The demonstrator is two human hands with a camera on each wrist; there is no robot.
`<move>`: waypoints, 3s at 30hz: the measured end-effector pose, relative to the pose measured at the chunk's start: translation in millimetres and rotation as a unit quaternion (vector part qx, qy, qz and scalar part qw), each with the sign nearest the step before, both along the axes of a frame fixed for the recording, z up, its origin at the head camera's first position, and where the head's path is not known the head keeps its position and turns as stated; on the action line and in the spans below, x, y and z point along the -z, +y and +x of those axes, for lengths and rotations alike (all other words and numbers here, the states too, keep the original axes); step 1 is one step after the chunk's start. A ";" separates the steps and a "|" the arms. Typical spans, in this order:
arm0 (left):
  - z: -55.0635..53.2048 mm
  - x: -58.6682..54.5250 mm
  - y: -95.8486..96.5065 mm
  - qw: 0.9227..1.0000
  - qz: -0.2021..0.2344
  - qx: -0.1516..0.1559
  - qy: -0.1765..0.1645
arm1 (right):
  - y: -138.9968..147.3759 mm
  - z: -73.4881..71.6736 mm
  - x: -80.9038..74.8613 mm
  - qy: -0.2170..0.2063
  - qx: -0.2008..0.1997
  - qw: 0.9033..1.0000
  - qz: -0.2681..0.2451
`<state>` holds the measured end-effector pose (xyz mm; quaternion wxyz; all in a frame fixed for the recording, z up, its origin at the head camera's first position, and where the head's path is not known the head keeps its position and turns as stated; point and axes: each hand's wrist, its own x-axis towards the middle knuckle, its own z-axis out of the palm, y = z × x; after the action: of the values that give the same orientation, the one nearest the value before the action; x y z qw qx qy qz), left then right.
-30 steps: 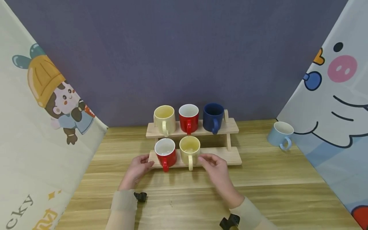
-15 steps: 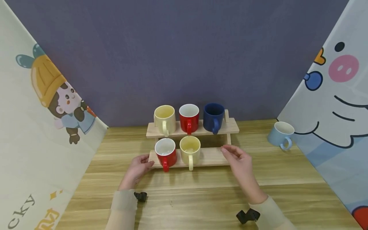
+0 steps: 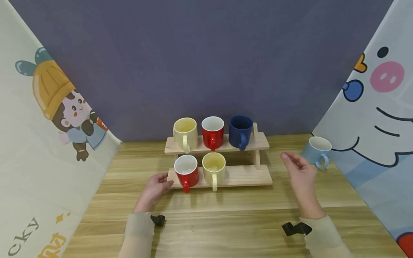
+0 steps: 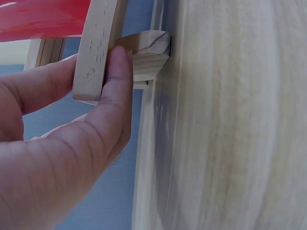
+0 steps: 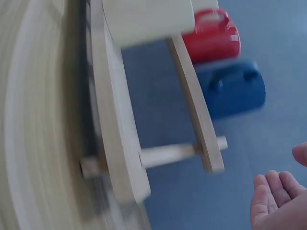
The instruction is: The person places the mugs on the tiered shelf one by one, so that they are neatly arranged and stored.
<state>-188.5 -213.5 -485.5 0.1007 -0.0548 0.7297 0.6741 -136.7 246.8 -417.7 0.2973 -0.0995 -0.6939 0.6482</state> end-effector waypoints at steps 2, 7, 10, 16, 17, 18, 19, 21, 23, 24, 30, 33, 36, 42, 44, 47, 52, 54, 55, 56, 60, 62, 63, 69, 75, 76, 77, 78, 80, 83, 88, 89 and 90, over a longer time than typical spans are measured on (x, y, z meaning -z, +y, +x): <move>0.0 0.1 0.3 1.000 0.001 0.000 0.000 | 12.4 -2.9 0.2 0.001 0.025 1.000 0.008; 0.6 -0.7 0.9 1.000 0.020 0.005 0.001 | 42.6 -11.8 -0.8 0.000 0.063 0.998 -0.029; 1.0 -1.0 1.3 0.999 0.033 0.007 0.002 | 58.3 -17.3 -2.8 -0.001 0.068 0.996 -0.060; 1.2 -0.7 1.9 0.999 0.034 0.003 -0.003 | 93.1 -23.2 -6.8 -0.043 0.095 0.994 -0.042; 1.3 -0.7 1.9 0.999 0.033 0.002 -0.005 | 100.2 -24.0 -6.3 -0.054 0.103 0.993 -0.030; 1.4 -0.6 1.8 0.999 0.032 0.002 -0.007 | 107.4 -24.5 -5.7 -0.066 0.109 0.992 -0.023; 1.5 -0.8 1.9 0.999 0.031 0.002 -0.008 | 114.4 -25.0 -4.6 -0.077 0.117 0.990 -0.009; 1.5 -0.7 2.0 1.000 0.028 0.000 -0.012 | 127.9 -25.7 -2.7 -0.101 0.130 0.986 0.008; 1.3 -1.0 2.1 1.000 0.025 -0.002 -0.014 | 140.5 -26.8 -0.8 -0.115 0.138 0.984 0.010; 1.1 -1.0 2.1 1.000 0.024 -0.002 -0.015 | 146.3 -27.4 -0.2 -0.122 0.141 0.982 0.010; 0.0 -0.3 1.6 1.000 0.017 -0.007 -0.018 | 177.5 -30.7 3.8 -0.173 0.143 0.974 0.015; -0.1 -0.1 1.5 1.000 0.017 -0.008 -0.019 | 190.0 -31.1 8.4 -0.226 0.118 0.965 0.059; -0.2 0.4 0.9 1.000 0.019 -0.007 -0.019 | 198.3 -32.3 15.5 -0.272 0.076 0.949 0.142; -0.6 1.0 0.9 1.000 0.021 -0.006 -0.017 | 205.6 -37.4 29.1 -0.290 0.003 0.934 0.207; -0.1 0.3 1.0 1.000 0.023 -0.003 -0.015 | 208.3 -40.0 33.3 -0.292 -0.005 0.934 0.204; 1.5 -1.2 1.0 1.000 0.027 0.001 -0.014 | 211.1 -45.2 40.0 -0.297 -0.002 0.935 0.196; 2.7 -2.0 1.2 1.000 0.026 0.002 -0.016 | 211.8 -52.4 51.9 -0.286 0.004 0.939 0.189; 2.3 -1.7 1.2 1.000 0.023 0.002 -0.017 | 211.9 -53.4 55.9 -0.279 0.006 0.942 0.188; 1.9 -1.4 1.1 1.000 0.023 0.003 -0.017 | 212.0 -53.3 57.3 -0.278 0.003 0.941 0.194; 1.9 -1.4 1.0 1.000 0.022 0.003 -0.017 | 212.4 -53.5 59.0 -0.279 0.002 0.939 0.200; 1.4 -1.1 1.4 0.999 0.025 0.002 -0.020 | 213.2 -54.8 64.4 -0.294 -0.011 0.931 0.216; 1.7 -1.8 1.9 0.999 0.026 0.000 -0.021 | 213.2 -55.6 66.2 -0.292 -0.020 0.930 0.222; 1.8 -1.9 2.0 0.999 0.025 0.000 -0.021 | 213.0 -55.6 66.8 -0.290 -0.026 0.931 0.222; 1.6 -3.6 1.4 1.000 0.025 0.003 -0.016 | 208.1 -55.6 66.5 -0.274 -0.057 0.937 0.210; 2.6 -2.1 -0.3 1.000 0.023 0.001 -0.017 | 197.9 -56.5 65.6 -0.232 -0.099 0.956 0.147; 2.6 -1.9 -0.2 1.000 0.022 0.000 -0.019 | 196.7 -56.2 66.0 -0.225 -0.107 0.959 0.134; 2.6 -2.0 0.0 1.000 0.021 -0.002 -0.020 | 195.9 -55.6 66.6 -0.221 -0.112 0.961 0.125; 2.3 -2.1 0.3 1.000 0.021 -0.002 -0.021 | 195.1 -54.9 67.3 -0.214 -0.117 0.963 0.115; 1.9 -2.4 1.1 1.000 0.020 -0.003 -0.021 | 194.1 -53.5 69.3 -0.199 -0.126 0.966 0.102; 1.0 -3.2 2.5 1.000 0.020 -0.004 -0.020 | 191.9 -50.6 73.3 -0.178 -0.127 0.972 0.090; 0.5 -1.2 3.0 1.000 0.023 0.002 -0.015 | 185.5 -46.5 75.4 -0.172 -0.107 0.976 0.075; 0.5 -0.9 3.2 1.000 0.025 0.002 -0.013 | 183.7 -45.6 74.9 -0.170 -0.103 0.977 0.076; 0.2 -0.4 3.2 1.000 0.026 0.002 -0.013 | 181.8 -44.5 74.0 -0.170 -0.098 0.977 0.082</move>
<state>-188.3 -210.3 -485.1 0.1126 -0.0596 0.7104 0.6922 -181.3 428.6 -491.7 0.1176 -0.1149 -0.7915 0.5886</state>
